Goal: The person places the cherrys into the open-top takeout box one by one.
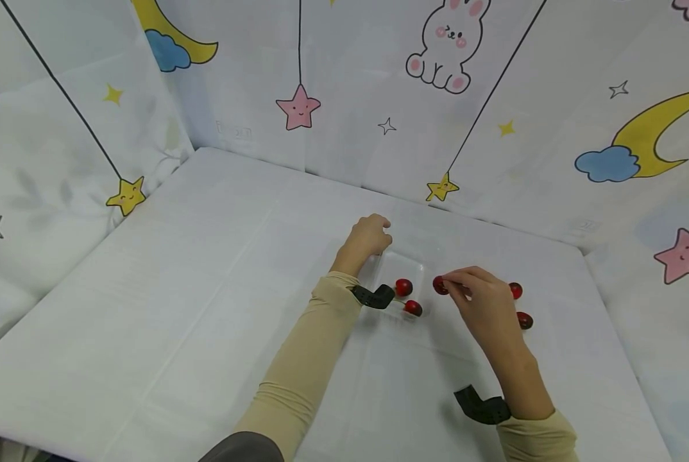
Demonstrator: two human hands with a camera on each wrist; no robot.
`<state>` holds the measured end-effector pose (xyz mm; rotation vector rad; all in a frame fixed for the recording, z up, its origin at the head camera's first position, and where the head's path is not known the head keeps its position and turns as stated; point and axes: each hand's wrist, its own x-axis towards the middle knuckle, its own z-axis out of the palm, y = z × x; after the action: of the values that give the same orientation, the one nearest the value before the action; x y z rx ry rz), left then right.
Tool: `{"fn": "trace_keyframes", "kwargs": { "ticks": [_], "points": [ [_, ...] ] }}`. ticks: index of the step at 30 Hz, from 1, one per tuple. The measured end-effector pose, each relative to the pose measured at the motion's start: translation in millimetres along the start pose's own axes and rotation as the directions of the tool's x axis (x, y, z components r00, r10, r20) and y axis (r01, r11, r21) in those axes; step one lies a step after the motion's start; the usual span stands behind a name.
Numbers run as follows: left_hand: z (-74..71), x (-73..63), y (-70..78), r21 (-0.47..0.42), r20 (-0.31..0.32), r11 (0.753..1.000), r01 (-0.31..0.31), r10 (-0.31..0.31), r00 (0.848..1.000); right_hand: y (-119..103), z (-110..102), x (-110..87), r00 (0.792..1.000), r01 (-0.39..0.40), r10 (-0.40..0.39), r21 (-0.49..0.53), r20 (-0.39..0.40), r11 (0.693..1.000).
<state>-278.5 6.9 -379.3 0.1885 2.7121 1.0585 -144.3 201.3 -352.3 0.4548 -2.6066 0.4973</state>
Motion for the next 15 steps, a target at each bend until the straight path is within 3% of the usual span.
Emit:
{"fn": "trace_keyframes", "kwargs": {
  "ticks": [15],
  "points": [
    [0.1,0.9,-0.5,-0.011,0.002,1.000,0.000,0.000,1.000,-2.2,2.4,0.9,1.000,0.022,-0.022,0.016,0.017,1.000]
  ]
}}
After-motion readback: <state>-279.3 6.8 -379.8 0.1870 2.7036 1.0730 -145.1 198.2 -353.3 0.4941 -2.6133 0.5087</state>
